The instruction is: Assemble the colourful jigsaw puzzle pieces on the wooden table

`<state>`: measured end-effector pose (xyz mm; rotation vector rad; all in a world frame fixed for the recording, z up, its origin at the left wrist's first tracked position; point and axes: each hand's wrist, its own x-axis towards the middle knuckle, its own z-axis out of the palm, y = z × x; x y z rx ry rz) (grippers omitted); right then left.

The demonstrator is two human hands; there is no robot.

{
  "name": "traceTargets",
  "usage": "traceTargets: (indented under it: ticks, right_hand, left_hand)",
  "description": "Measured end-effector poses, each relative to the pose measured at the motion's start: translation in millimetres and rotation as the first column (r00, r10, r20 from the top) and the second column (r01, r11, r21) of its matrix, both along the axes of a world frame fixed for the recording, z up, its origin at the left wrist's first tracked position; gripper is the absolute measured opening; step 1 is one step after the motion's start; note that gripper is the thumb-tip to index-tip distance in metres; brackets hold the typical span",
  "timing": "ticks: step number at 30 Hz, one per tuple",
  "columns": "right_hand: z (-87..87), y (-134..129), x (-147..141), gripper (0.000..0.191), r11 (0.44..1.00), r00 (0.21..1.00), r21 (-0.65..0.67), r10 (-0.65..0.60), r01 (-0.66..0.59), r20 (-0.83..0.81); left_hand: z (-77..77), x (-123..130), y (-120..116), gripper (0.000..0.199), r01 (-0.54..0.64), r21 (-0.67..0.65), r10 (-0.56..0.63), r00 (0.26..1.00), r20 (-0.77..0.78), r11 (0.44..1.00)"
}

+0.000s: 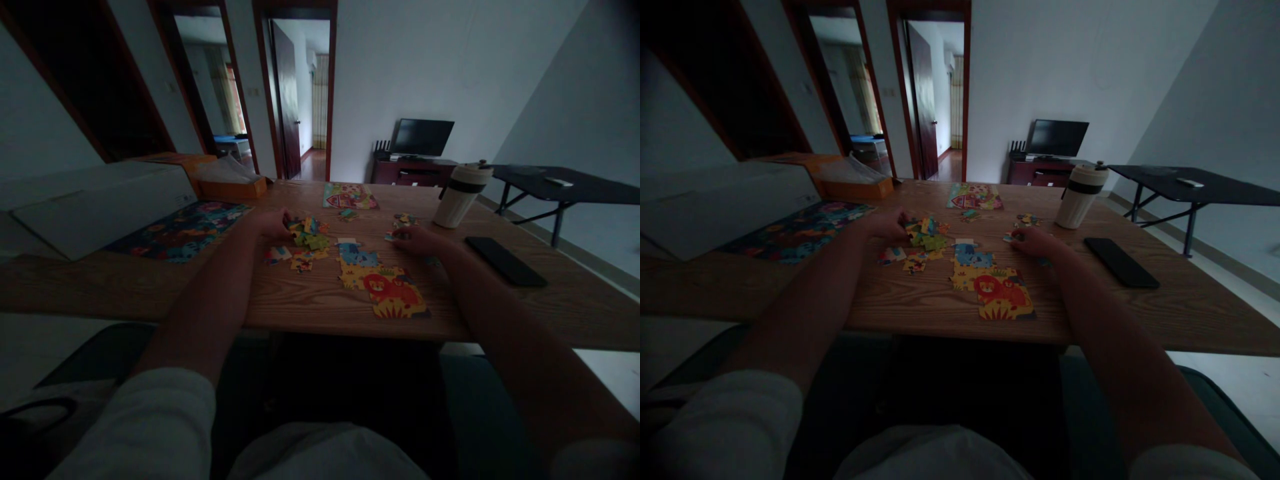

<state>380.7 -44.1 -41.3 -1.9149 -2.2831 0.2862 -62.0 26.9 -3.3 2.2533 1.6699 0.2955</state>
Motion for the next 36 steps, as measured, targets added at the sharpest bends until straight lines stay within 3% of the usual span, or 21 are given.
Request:
traceTargets:
  ticks: [6, 15, 22, 27, 30, 32, 36]
  right_hand:
    - [4.5, -2.6, -3.2, 0.038, 1.000, 1.000, -0.021, 0.003, -0.003, 0.008]
    - [2.5, -2.2, -2.3, 0.040, 1.000, 1.000, -0.011, 0.003, -0.003, 0.005]
    - [3.4, -2.2, -2.4, 0.042, 0.999, 1.000, -0.028, -0.015, 0.015, 0.016]
    - [3.9, -1.5, -2.5, 0.041, 0.999, 1.000, -0.029, -0.013, 0.013, 0.004]
    - [2.5, -0.7, -2.1, 0.040, 0.999, 1.000, -0.032, -0.020, 0.021, 0.016]
    - [2.0, -0.5, -2.0, 0.041, 0.999, 0.999, -0.027, -0.037, 0.038, 0.032]
    - [1.9, 0.7, -1.2, 0.042, 0.999, 0.999, -0.022, -0.030, 0.031, 0.037]
  left_hand:
    - [1.6, -3.8, 3.6, 0.050, -0.056, 0.025, 0.044, 0.941, 0.336, 0.998]
    - [15.8, -0.3, -4.0, 0.038, -0.206, 0.160, 0.135, 0.920, 0.368, 0.966]
    - [18.4, 9.3, -10.9, 0.055, -0.094, 0.130, 0.027, 0.898, 0.440, 0.987]
    - [21.6, 25.1, -18.0, 0.054, 0.002, 0.093, -0.037, 0.926, 0.375, 0.996]
    - [24.6, 38.4, -29.1, 0.043, 0.048, 0.012, -0.049, 0.942, 0.333, 0.999]
    - [28.6, 47.5, -41.1, 0.031, 0.124, -0.120, -0.086, 0.956, 0.281, 0.985]
    - [39.7, 65.0, -68.2, 0.023, 0.309, -0.399, -0.266, 0.950, 0.161, 0.863]
